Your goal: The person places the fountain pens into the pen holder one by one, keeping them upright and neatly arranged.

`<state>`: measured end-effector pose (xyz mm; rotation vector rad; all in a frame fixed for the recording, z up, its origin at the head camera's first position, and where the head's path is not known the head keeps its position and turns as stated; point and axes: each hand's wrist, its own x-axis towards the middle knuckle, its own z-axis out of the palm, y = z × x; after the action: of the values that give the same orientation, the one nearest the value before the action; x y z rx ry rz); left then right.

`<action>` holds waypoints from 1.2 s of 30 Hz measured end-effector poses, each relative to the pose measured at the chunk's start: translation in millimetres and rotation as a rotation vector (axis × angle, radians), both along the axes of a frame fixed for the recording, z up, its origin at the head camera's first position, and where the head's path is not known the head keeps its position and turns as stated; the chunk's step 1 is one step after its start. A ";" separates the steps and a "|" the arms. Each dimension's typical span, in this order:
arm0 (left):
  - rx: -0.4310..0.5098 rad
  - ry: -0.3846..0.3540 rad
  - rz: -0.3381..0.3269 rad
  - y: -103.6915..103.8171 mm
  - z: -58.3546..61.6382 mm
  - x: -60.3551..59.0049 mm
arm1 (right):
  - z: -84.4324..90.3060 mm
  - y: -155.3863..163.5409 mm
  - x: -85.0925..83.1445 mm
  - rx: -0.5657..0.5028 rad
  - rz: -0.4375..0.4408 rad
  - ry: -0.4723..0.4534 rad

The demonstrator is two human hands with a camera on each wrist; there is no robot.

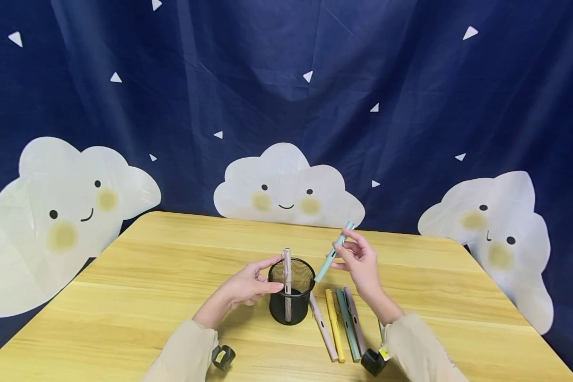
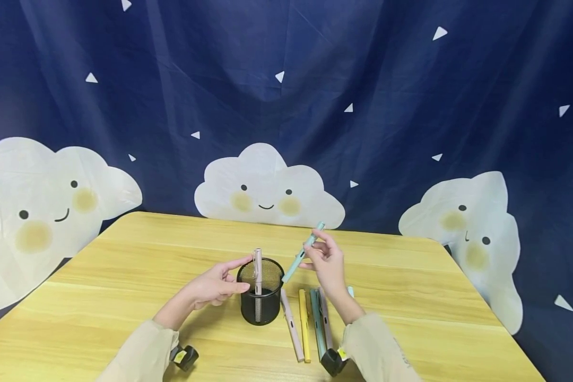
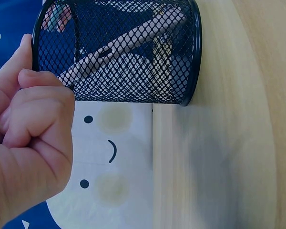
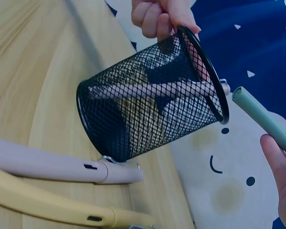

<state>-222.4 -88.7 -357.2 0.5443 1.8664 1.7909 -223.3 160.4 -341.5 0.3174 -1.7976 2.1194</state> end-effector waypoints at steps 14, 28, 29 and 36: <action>-0.015 0.002 0.002 0.3 2.9 0.9 | -3.0 -13.3 -2.8 -0.026 0.016 -0.012; -0.023 0.007 0.011 0.2 3.9 1.5 | -12.7 -19.5 -4.8 0.069 0.089 0.153; -0.024 0.007 0.011 0.2 4.0 1.5 | -13.1 -20.0 -4.8 0.077 0.089 0.161; -0.027 0.003 0.011 0.1 3.9 1.6 | -14.8 -22.9 -4.4 0.123 0.076 0.147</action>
<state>-220.9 -88.6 -353.3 0.5285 1.8966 1.7702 -227.7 137.6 -356.3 0.5655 -1.8596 1.9820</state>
